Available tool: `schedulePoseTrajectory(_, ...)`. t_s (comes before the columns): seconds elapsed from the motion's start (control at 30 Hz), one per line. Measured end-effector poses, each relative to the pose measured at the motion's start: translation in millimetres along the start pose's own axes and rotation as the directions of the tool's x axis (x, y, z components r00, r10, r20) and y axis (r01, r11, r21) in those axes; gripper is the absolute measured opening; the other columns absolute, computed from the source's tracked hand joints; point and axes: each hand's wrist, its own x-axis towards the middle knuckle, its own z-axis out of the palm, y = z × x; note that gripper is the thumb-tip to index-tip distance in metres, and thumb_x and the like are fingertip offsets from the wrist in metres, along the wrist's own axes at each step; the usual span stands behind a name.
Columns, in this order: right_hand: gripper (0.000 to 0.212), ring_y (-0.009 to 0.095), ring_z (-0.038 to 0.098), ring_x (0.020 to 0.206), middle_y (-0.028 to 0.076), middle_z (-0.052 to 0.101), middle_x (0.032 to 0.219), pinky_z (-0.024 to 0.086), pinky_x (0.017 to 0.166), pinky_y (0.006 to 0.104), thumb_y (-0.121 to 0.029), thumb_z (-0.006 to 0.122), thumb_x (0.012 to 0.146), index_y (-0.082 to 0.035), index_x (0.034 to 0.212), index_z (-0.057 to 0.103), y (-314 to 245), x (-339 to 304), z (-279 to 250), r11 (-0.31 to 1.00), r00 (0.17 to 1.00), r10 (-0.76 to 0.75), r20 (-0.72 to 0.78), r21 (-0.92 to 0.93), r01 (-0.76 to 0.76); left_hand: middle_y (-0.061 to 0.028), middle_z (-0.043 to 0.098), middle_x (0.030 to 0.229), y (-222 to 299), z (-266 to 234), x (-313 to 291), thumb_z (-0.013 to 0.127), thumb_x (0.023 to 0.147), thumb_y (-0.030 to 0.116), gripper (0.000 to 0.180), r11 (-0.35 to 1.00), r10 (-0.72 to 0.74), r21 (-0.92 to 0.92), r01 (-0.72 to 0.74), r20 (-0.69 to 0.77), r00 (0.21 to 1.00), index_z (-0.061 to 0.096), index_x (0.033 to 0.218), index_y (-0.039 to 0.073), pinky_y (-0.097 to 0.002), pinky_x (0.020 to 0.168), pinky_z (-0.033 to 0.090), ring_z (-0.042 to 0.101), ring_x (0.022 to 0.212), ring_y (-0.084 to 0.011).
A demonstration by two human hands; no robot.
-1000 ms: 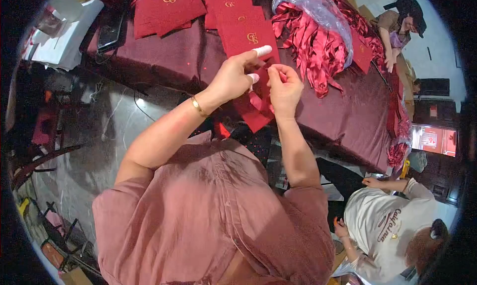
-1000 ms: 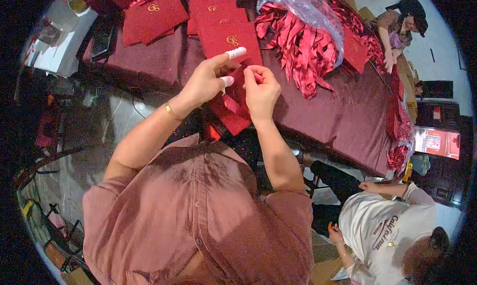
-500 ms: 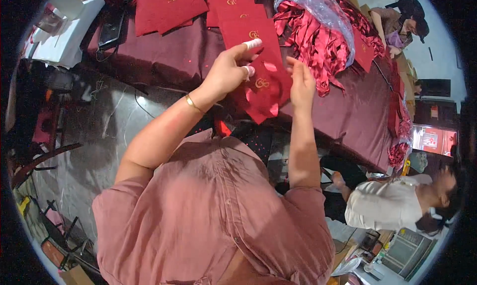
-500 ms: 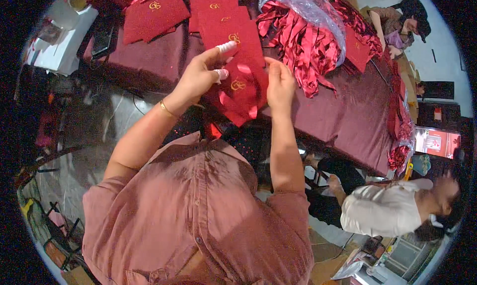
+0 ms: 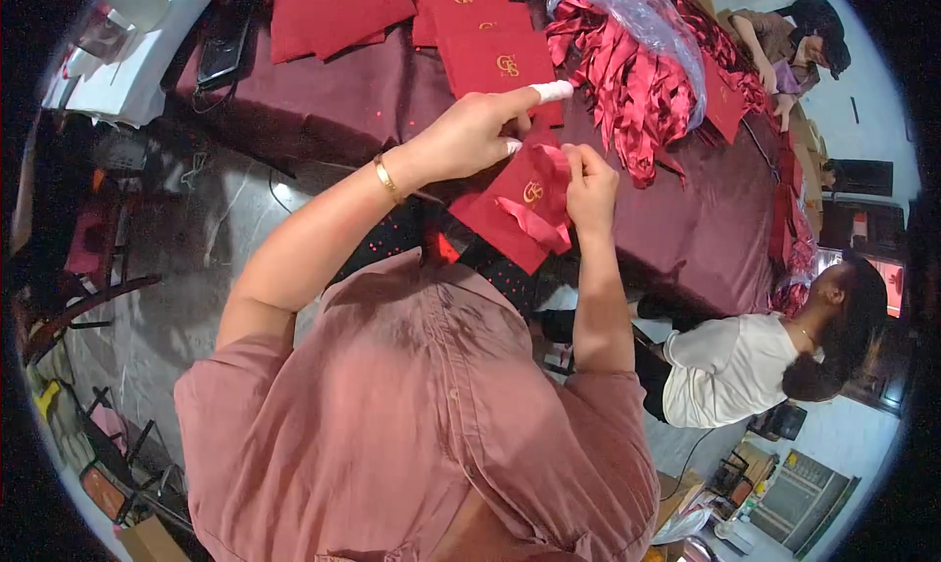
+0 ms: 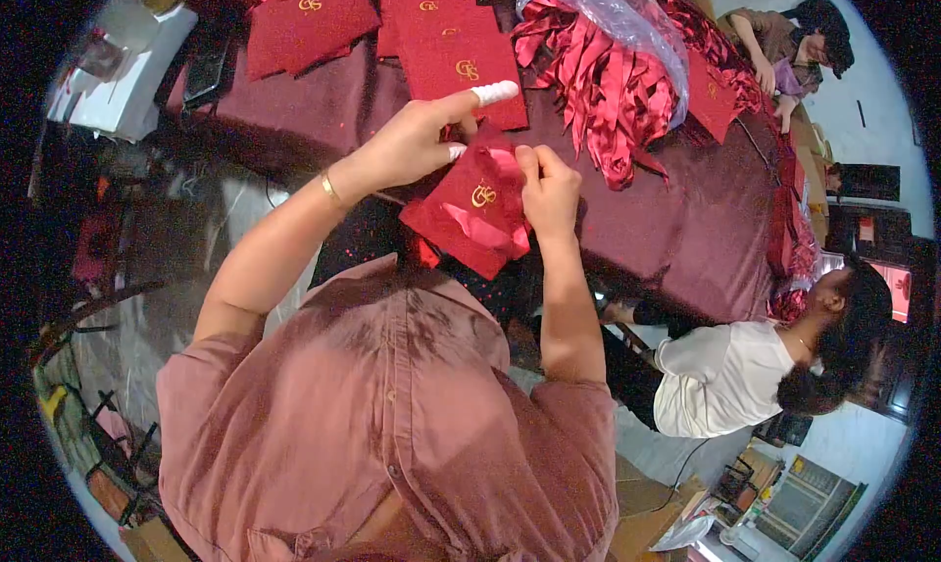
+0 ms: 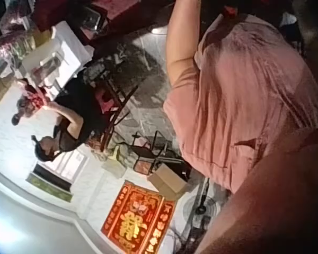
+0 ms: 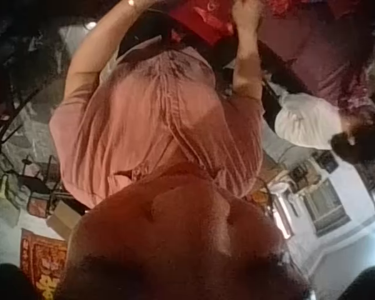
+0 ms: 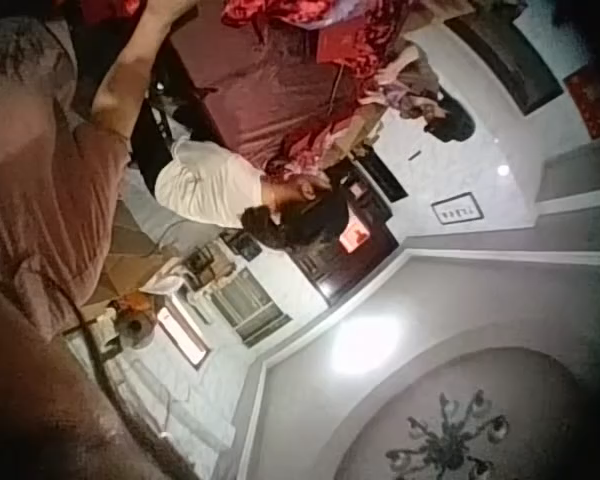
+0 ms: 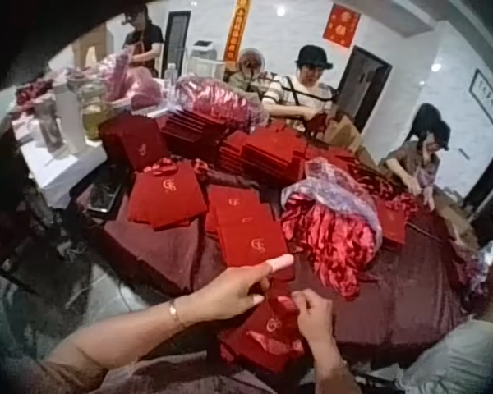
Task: The person attaches ribbons to red gift bags by hand, tying ribbon handles onto each bag.
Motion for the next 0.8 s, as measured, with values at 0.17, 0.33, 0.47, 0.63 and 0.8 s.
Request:
schedulePoseTrajectory(0.17, 0.031, 0.02, 0.038, 0.045, 0.014, 0.043, 0.054, 0.035, 0.045, 0.0335, -0.021, 0.069, 0.087, -0.001, 0.067, 0.055, 5.6, 4.2, -18.8, 0.977, 0.977, -0.202, -0.065, -0.087, 0.196, -0.014, 0.061, 0.074, 6.0, -18.3, 0.9, 0.062, 0.072, -0.005, 0.064, 0.995, -0.016, 0.092, -0.024, 0.411, 0.911, 0.053, 0.133, 0.014, -0.038, 0.064, 0.048, 0.063, 0.068, -0.0293)
schedulePoseTrajectory(0.33, 0.032, 0.008, 0.035, 0.053, 0.007, 0.036, 0.054, 0.034, 0.047, 0.0286, -0.02, 0.067, 0.089, 0.0, 0.068, 0.053, 19.5, 4.6, -23.7, 0.992, 0.979, -0.084, -0.183, 0.08, 0.1, -0.0095, 0.064, 0.093, 11.2, -17.2, -10.7, 0.066, 0.077, -0.001, 0.044, 0.956, 0.247, 0.183, -0.229, -0.081, 0.966, 0.056, 0.119, 0.005, -0.0334, 0.074, 0.049, 0.06, 0.08, -0.0227)
schedulePoseTrajectory(0.47, 0.032, 0.008, 0.035, 0.054, 0.006, 0.037, 0.054, 0.034, 0.048, 0.0288, -0.022, 0.067, 0.089, 0.0, 0.069, 0.054, 12.4, 3.3, -20.4, 0.99, 0.97, -0.063, -0.234, 0.105, 0.09, -0.0131, 0.063, 0.093, 10.9, -8.8, -33.5, 0.066, 0.077, -0.001, 0.03, 0.981, 0.113, 0.141, -0.131, 0.134, 0.985, 0.057, 0.106, 0.003, -0.0384, 0.077, 0.05, 0.063, 0.088, -0.0279)
schedulePoseTrajectory(0.63, 0.034, 0.013, 0.039, 0.048, 0.009, 0.043, 0.054, 0.036, 0.047, 0.0309, -0.025, 0.068, 0.088, 0.0, 0.07, 0.056, 8.9, -0.4, -14.1, 0.997, 0.985, -0.077, -0.157, -0.027, 0.073, -0.017, 0.059, 0.093, 15.4, -0.8, -47.2, 0.054, 0.075, -0.01, 0.082, 0.986, -0.042, -0.147, 0.083, 0.264, 0.964, 0.031, 0.147, 0.019, -0.0411, 0.073, 0.046, 0.059, 0.081, -0.0359)
schedulePoseTrajectory(0.8, 0.036, 0.008, 0.033, 0.054, 0.005, 0.033, 0.056, 0.032, 0.047, 0.0281, -0.023, 0.065, 0.091, 0.001, 0.068, 0.051, 9.2, -2.0, -11.2, 0.992, 0.98, -0.122, -0.155, -0.056, 0.115, -0.0208, 0.061, 0.091, 14.4, 3.3, -45.1, 0.053, 0.075, -0.005, 0.077, 0.999, 0.012, 0.037, -0.02, 0.202, 0.979, 0.033, 0.146, 0.018, -0.0417, 0.072, 0.048, 0.059, 0.078, -0.0375)
